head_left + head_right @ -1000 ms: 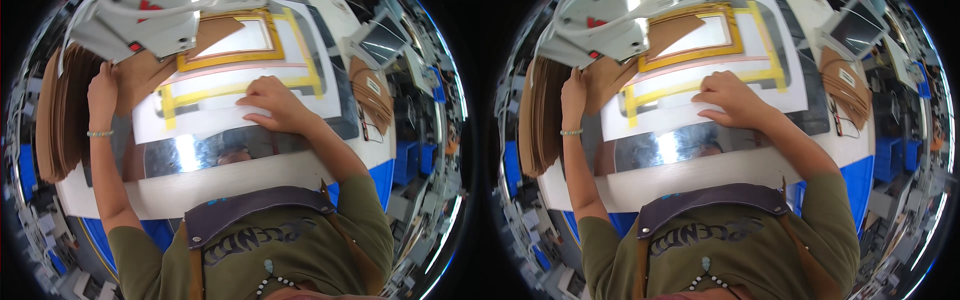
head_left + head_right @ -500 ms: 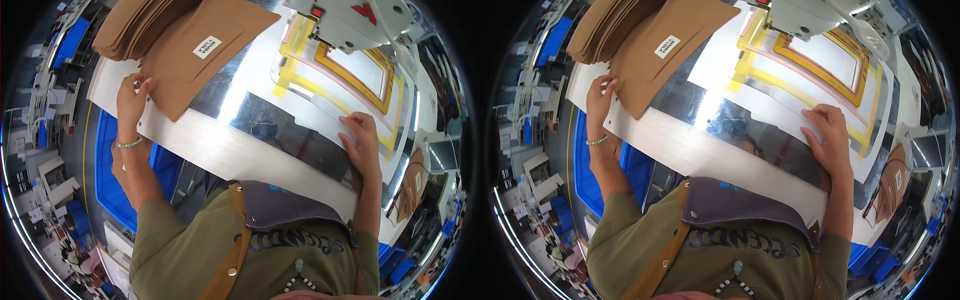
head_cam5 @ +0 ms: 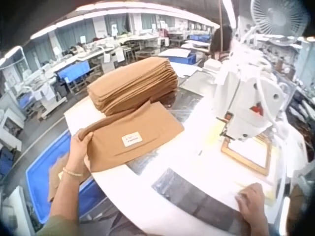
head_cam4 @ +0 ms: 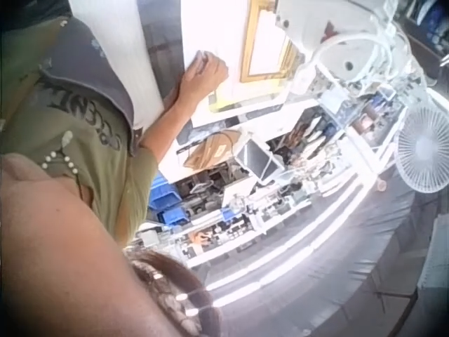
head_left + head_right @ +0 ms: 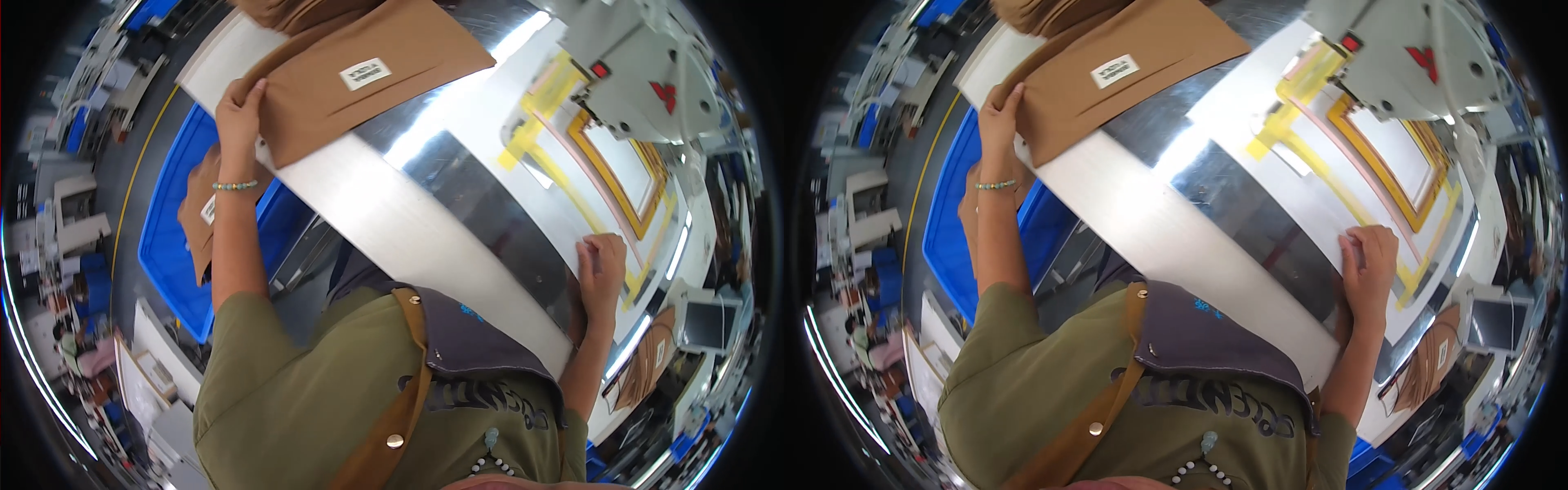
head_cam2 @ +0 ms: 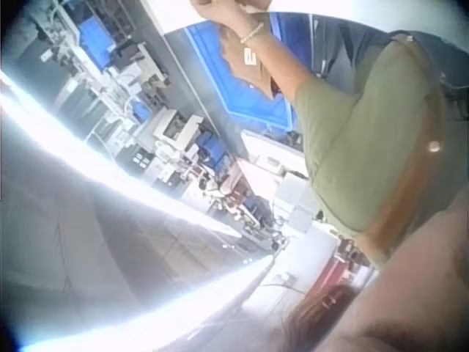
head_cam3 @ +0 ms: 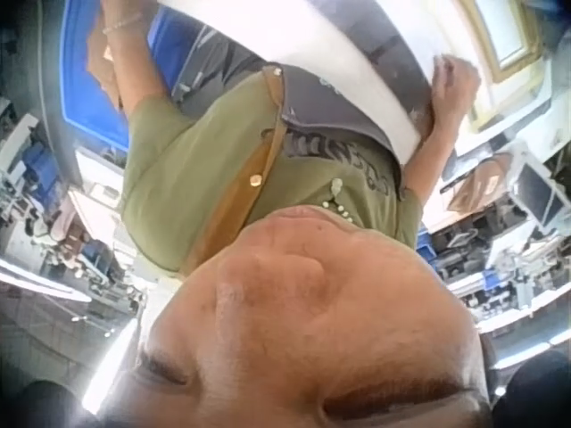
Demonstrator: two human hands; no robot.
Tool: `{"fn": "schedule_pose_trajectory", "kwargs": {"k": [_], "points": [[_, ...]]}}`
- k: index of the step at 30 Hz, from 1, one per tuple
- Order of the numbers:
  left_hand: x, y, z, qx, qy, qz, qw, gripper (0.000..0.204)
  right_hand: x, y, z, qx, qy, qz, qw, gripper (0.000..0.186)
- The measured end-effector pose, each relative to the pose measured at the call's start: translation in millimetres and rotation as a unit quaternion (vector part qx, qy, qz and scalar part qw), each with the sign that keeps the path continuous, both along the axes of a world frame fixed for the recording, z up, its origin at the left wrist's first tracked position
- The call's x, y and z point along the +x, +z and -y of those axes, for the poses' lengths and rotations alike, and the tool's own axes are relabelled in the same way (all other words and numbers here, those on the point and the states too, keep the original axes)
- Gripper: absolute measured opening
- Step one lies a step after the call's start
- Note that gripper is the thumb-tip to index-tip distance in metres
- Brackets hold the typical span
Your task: Operating a specialized sewing machine to assemble and finish brown leather bags.
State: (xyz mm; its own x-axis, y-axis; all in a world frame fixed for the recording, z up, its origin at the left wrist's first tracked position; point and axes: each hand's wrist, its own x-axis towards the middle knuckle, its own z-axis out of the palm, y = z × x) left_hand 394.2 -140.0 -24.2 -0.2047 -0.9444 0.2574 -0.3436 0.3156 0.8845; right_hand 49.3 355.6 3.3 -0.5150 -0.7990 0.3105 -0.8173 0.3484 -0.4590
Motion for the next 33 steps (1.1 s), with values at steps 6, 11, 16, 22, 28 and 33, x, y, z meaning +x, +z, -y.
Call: {"fn": "schedule_pose_trajectory", "kwargs": {"k": [6, 11, 16, 22, 28, 33], "points": [[185.5, -1.4, 15.5, -0.092, 0.255, -0.03, 0.962, 0.036, -2.3, -2.9, -3.2, 0.006, 0.009, -0.015, 1.0, 0.008], [324.7, -50.4, -8.9, -0.07, 0.355, 0.076, 0.929, 0.042, -4.6, -8.0, -7.5, -0.042, -0.012, -0.013, 0.999, 0.009], [354.1, -87.4, -29.8, -0.063, 0.498, 0.359, 0.787, 0.055, -4.3, -10.0, -11.9, -0.049, -0.055, 0.061, 0.995, 0.011], [179.7, 6.6, -8.9, -0.327, 0.309, 0.091, 0.888, 0.035, -0.8, 2.8, -6.6, -0.031, -0.033, 0.076, 0.996, 0.013], [-86.1, 44.5, -126.5, -0.053, -0.353, -0.128, 0.925, 0.027, 12.6, 40.3, 4.5, -0.045, 0.038, 0.107, 0.993, 0.015], [-203.9, 43.4, -245.0, 0.111, -0.621, -0.101, 0.769, 0.053, 17.4, 57.5, -1.9, -0.032, 0.072, 0.174, 0.982, 0.016]]}}
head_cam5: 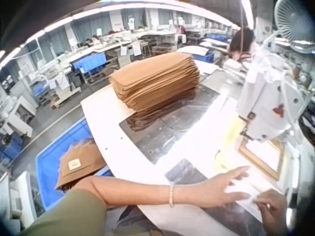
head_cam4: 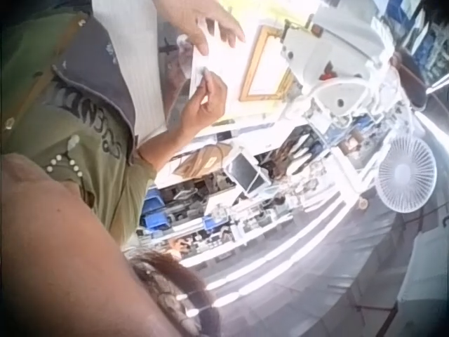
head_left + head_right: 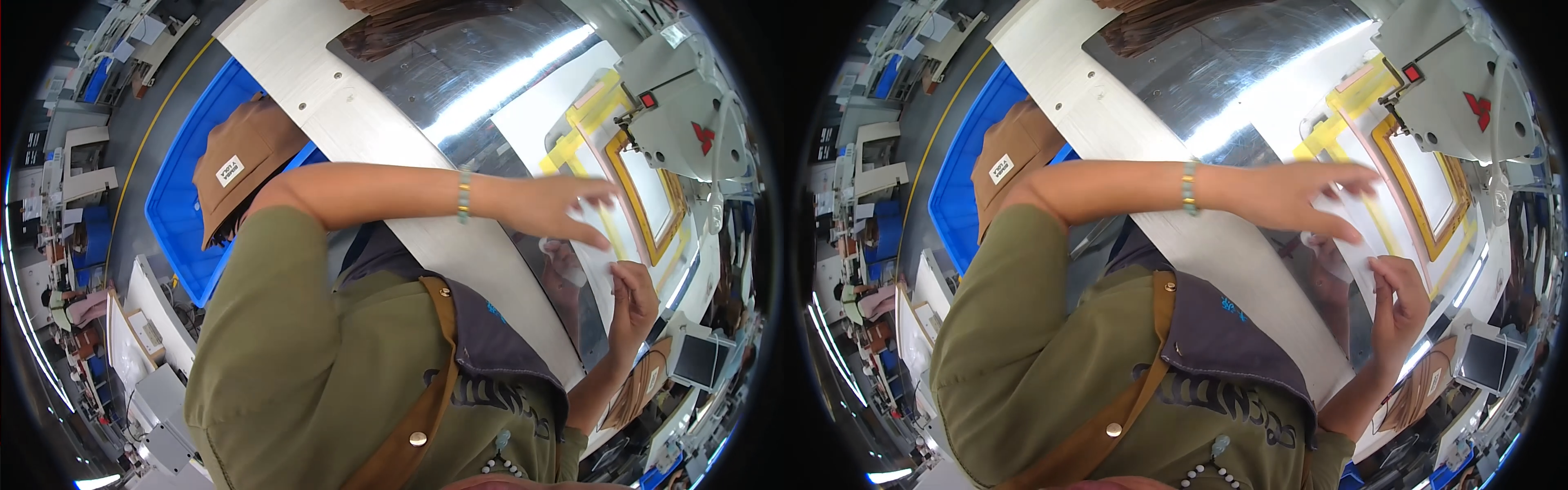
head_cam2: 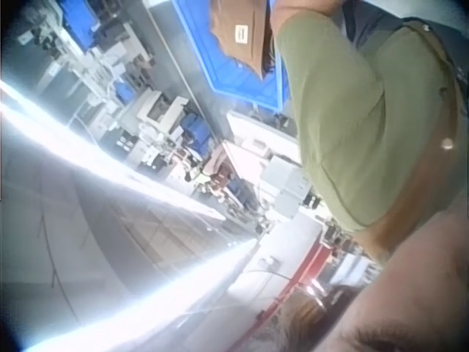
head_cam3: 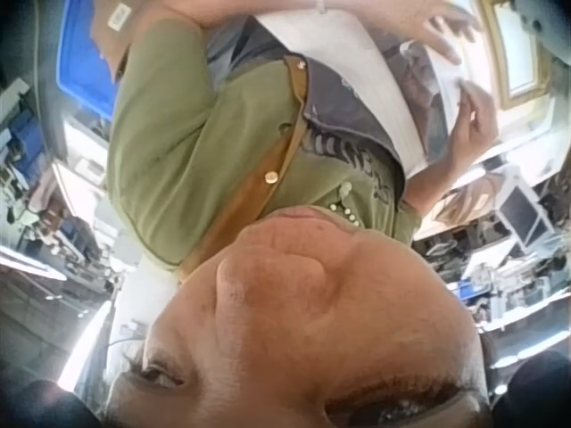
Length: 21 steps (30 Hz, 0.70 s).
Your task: Operating a specialized sewing machine to assemble and finish brown leather bags.
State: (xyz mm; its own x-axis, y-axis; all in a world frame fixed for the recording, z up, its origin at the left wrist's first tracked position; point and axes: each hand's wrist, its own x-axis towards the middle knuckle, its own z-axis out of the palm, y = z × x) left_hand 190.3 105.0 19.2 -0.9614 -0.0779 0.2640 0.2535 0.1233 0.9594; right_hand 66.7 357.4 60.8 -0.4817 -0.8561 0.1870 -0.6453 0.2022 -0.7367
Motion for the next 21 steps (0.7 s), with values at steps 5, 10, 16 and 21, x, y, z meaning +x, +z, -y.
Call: {"fn": "schedule_pose_trajectory", "kwargs": {"k": [5, 10, 16, 21], "points": [[-47.9, -1.6, -23.8, 0.114, -0.166, 0.144, 0.969, 0.034, -10.5, 0.4, -24.1, -0.014, -0.073, 0.028, 0.997, 0.02], [-66.2, -14.2, -36.6, -0.027, -0.122, 0.041, 0.991, 0.02, -11.1, -1.3, -19.3, 0.031, -0.073, 0.005, 0.997, 0.034], [-78.4, -14.4, -36.3, -0.1, -0.088, -0.014, 0.991, 0.019, -20.6, -13.2, -6.2, 0.083, -0.16, 0.208, 0.961, 0.021], [-72.8, -2.7, 15.3, -0.185, -0.054, 0.011, 0.981, 0.008, -73.5, 3.8, -23.7, 0.098, -0.136, 0.05, 0.985, 0.024]]}}
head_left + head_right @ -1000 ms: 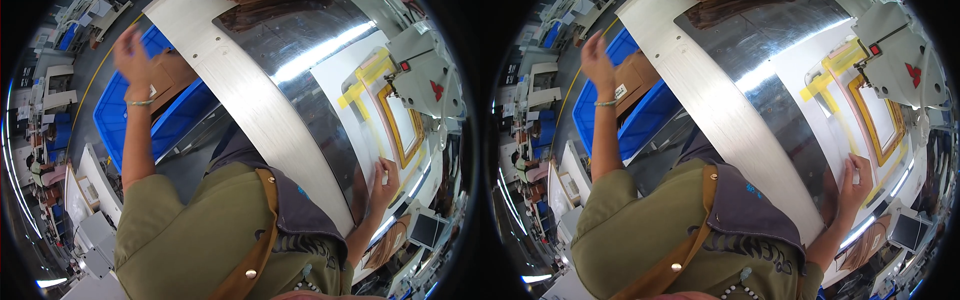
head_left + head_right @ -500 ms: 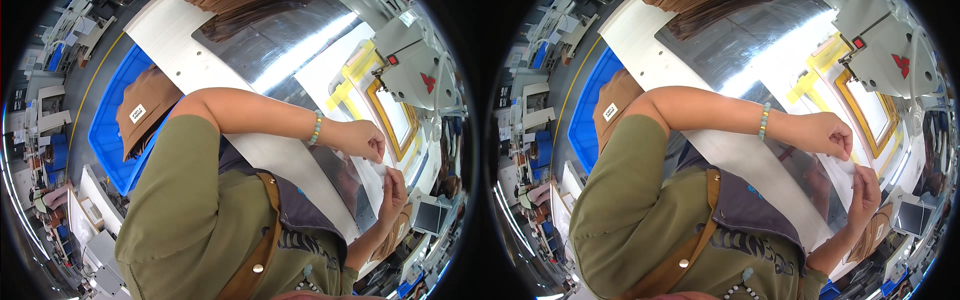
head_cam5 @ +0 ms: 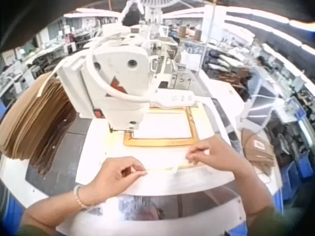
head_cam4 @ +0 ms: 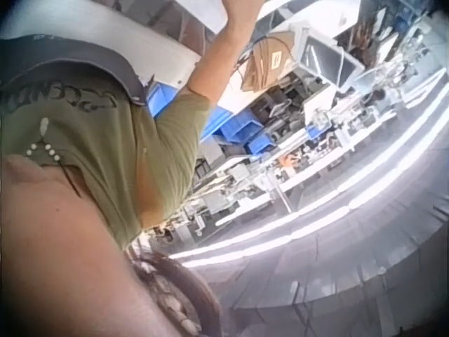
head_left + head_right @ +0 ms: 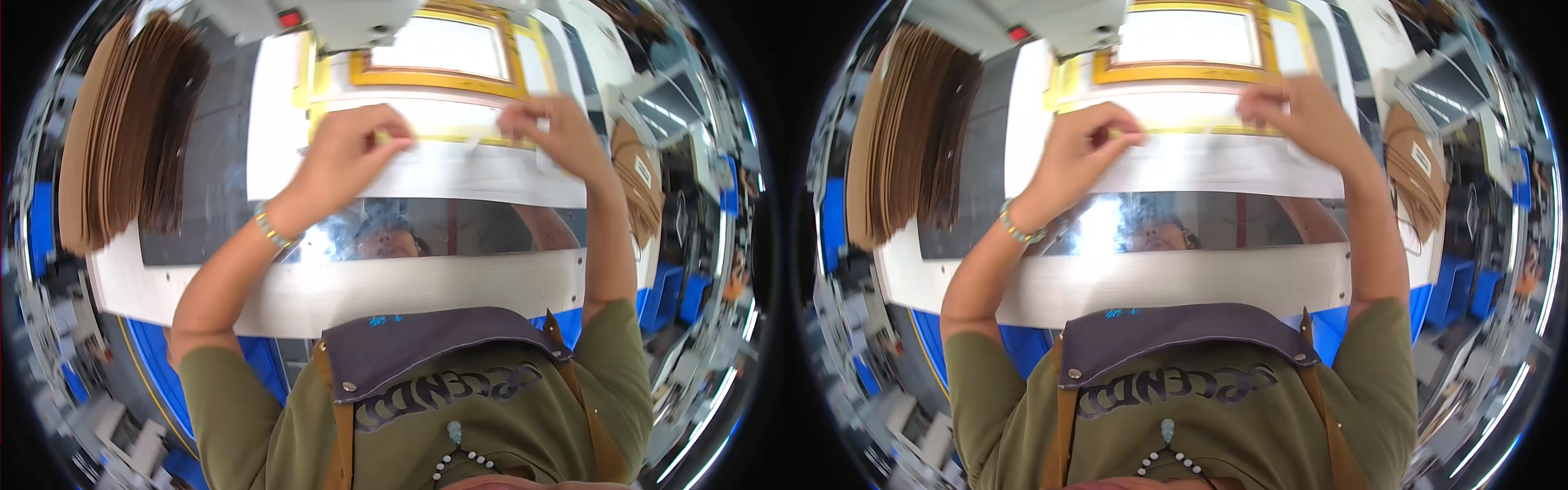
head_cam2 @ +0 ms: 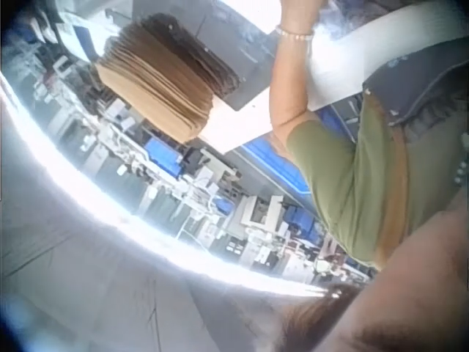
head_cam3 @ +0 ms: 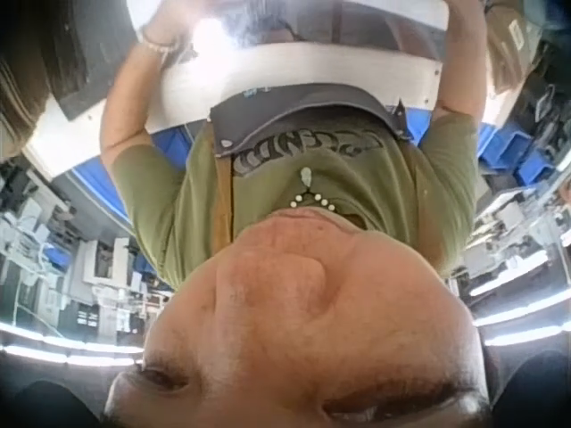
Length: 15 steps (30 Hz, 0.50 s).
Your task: Operating a specialized sewing machine to assemble and finish brown leather bags.
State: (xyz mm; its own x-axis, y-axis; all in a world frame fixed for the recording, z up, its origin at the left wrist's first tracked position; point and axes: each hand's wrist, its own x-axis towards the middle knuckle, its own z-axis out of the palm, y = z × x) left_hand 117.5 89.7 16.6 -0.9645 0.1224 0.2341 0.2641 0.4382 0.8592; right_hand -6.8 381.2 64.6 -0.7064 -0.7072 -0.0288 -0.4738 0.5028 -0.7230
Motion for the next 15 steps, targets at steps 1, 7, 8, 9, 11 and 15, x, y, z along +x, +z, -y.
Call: {"fn": "schedule_pose_trajectory", "kwargs": {"k": [1, 7, 8, 9, 11, 15], "points": [[-0.4, 2.6, 13.0, -0.019, 0.039, 0.038, 0.998, 0.009, -17.9, 5.5, 4.7, 0.0, -0.037, 0.005, 0.999, 0.031], [-15.8, -3.4, 48.4, -0.384, 0.081, -0.166, 0.905, 0.025, -90.1, 6.0, 54.3, 0.088, -0.052, -0.026, 0.994, 0.032], [-17.6, -8.2, 47.7, -0.407, 0.074, -0.169, 0.894, 0.031, -92.5, -8.3, 72.3, 0.016, 0.0, -0.046, 0.999, 0.028], [-18.8, -11.9, 48.5, -0.436, 0.064, -0.154, 0.884, 0.037, -99.5, -13.6, 84.7, 0.036, 0.061, -0.04, 0.997, 0.025], [-17.9, -17.9, 49.4, -0.429, 0.053, -0.112, 0.895, 0.046, -101.9, -25.9, 95.8, 0.062, 0.051, -0.032, 0.996, 0.019], [-16.1, -22.9, 51.5, -0.441, 0.036, -0.06, 0.895, 0.06, -95.1, -34.6, 100.1, 0.034, 0.033, 0.057, 0.997, 0.012]]}}
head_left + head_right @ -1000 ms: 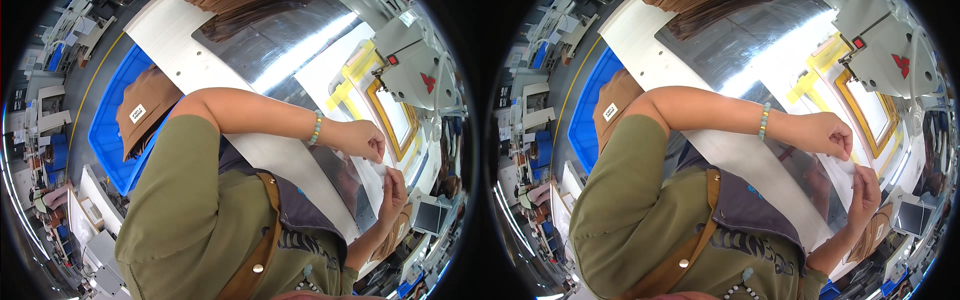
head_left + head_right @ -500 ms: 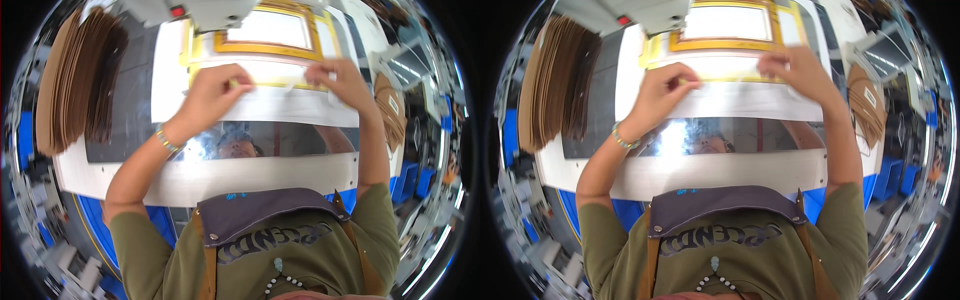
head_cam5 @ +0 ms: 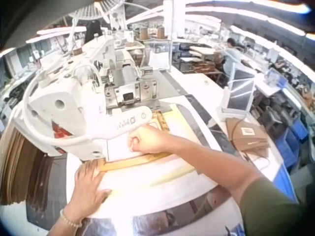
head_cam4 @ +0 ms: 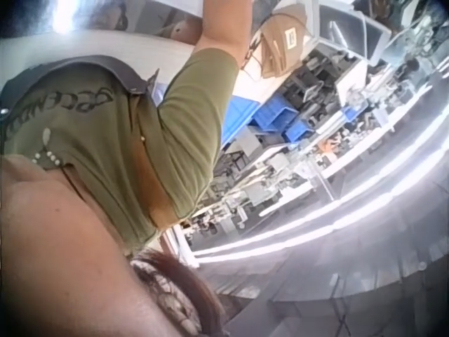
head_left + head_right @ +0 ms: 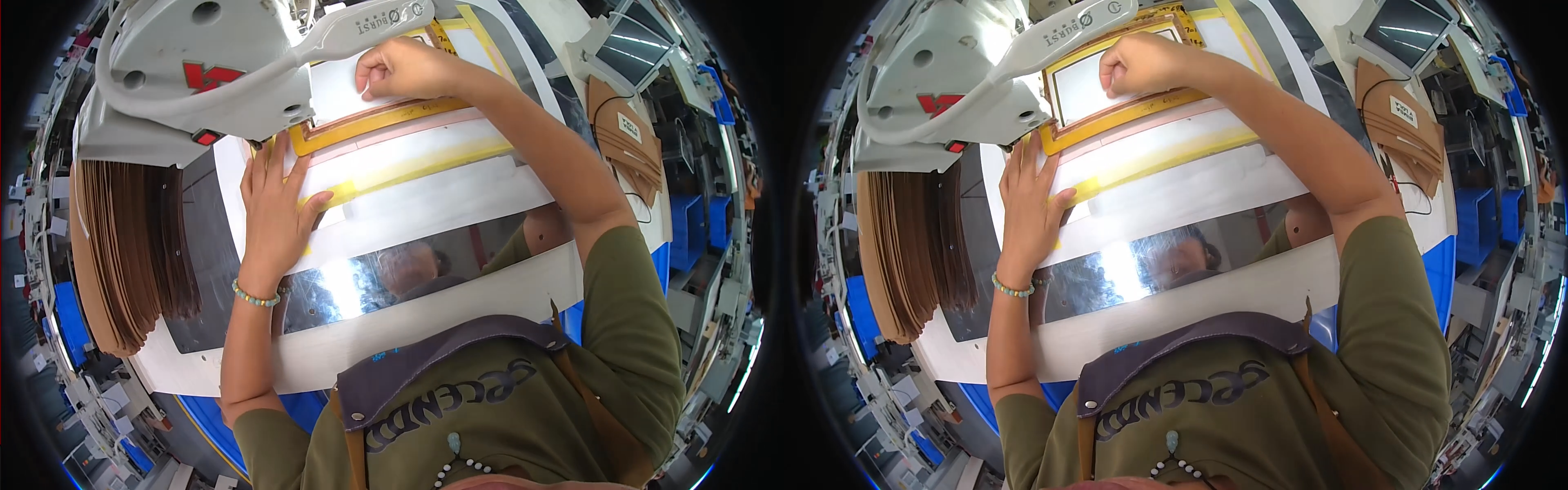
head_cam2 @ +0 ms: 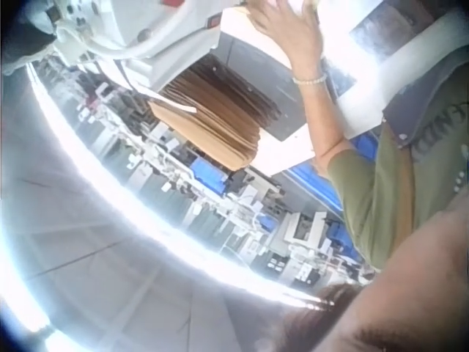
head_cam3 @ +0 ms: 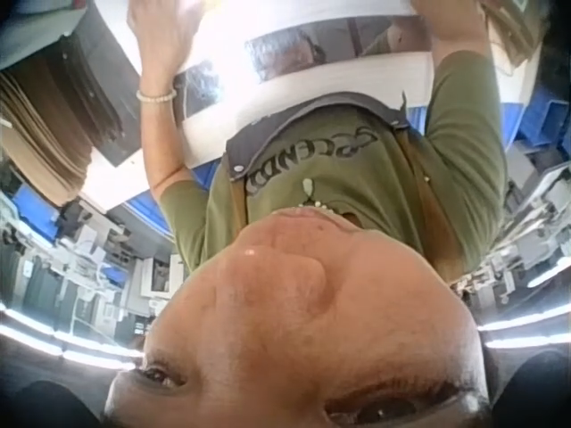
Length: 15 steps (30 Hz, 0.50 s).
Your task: Operating a specialized sewing machine to assemble and finish brown leather bags.
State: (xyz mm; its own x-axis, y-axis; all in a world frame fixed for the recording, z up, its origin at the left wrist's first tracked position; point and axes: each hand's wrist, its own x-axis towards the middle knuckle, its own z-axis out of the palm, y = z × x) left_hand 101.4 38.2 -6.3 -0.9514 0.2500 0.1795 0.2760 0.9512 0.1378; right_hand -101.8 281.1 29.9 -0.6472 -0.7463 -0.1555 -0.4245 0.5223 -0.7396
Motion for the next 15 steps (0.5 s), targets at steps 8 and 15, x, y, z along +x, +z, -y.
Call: {"fn": "schedule_pose_trajectory", "kwargs": {"k": [8, 15], "points": [[-6.0, 3.3, -0.1, -0.02, -0.007, 0.02, 1.0, 0.066, 14.7, -5.5, 19.1, -0.064, 0.002, 0.029, 0.998, 0.017], [-9.6, 2.6, 1.3, -0.021, -0.007, 0.006, 1.0, 0.066, 11.2, 1.5, 16.7, -0.012, 0.022, 0.013, 1.0, 0.023]]}}
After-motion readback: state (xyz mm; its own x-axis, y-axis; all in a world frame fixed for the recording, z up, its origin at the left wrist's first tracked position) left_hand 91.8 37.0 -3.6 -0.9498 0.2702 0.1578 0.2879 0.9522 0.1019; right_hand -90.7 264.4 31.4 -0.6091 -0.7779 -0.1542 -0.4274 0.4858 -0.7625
